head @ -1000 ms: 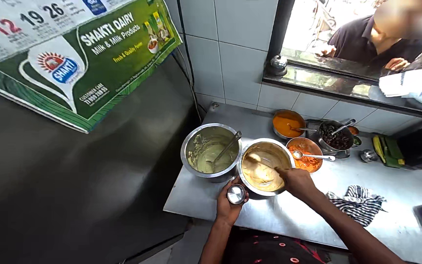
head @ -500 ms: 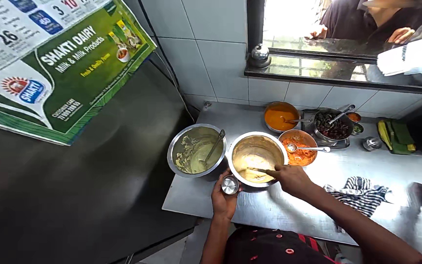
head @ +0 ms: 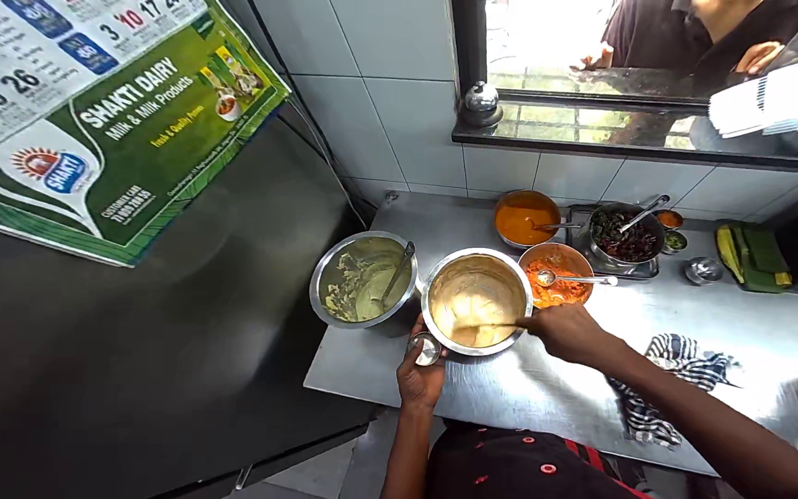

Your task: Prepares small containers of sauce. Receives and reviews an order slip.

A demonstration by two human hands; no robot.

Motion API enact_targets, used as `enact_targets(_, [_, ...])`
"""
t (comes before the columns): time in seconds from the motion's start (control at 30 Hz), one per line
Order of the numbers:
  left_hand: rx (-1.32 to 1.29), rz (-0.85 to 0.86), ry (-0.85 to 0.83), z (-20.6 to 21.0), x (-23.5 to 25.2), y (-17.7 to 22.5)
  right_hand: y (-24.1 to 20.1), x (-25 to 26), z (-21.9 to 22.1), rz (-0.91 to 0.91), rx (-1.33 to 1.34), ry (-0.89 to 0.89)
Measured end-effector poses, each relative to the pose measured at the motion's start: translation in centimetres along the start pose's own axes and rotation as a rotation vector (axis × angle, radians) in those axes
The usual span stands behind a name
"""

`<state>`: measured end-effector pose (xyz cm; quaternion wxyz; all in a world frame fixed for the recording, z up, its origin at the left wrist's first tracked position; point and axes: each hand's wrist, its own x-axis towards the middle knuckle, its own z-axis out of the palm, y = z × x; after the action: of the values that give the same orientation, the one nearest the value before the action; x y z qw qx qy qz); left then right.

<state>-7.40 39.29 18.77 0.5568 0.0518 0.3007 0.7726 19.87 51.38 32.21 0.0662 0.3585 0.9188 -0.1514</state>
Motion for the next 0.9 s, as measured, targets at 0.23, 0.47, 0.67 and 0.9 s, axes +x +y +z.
enact_targets(0.23, [-0.148,-0.050,-0.052,-0.9,-0.9,-0.3,2.2,2.6,-3.2,0.089,-0.132,0.036])
enact_targets(0.47, [-0.131,-0.080,-0.090,-0.3,-0.9,0.0,0.7,1.1,-5.1,0.041,-0.115,-0.165])
enact_targets(0.67, [-0.050,-0.113,-0.150,0.5,-1.4,0.5,2.1,2.6,-7.1,0.132,-0.241,-0.146])
enact_targets(0.9, [-0.027,-0.108,-0.179,1.9,-2.4,0.0,3.4,0.8,-7.0,0.018,0.075,-0.311])
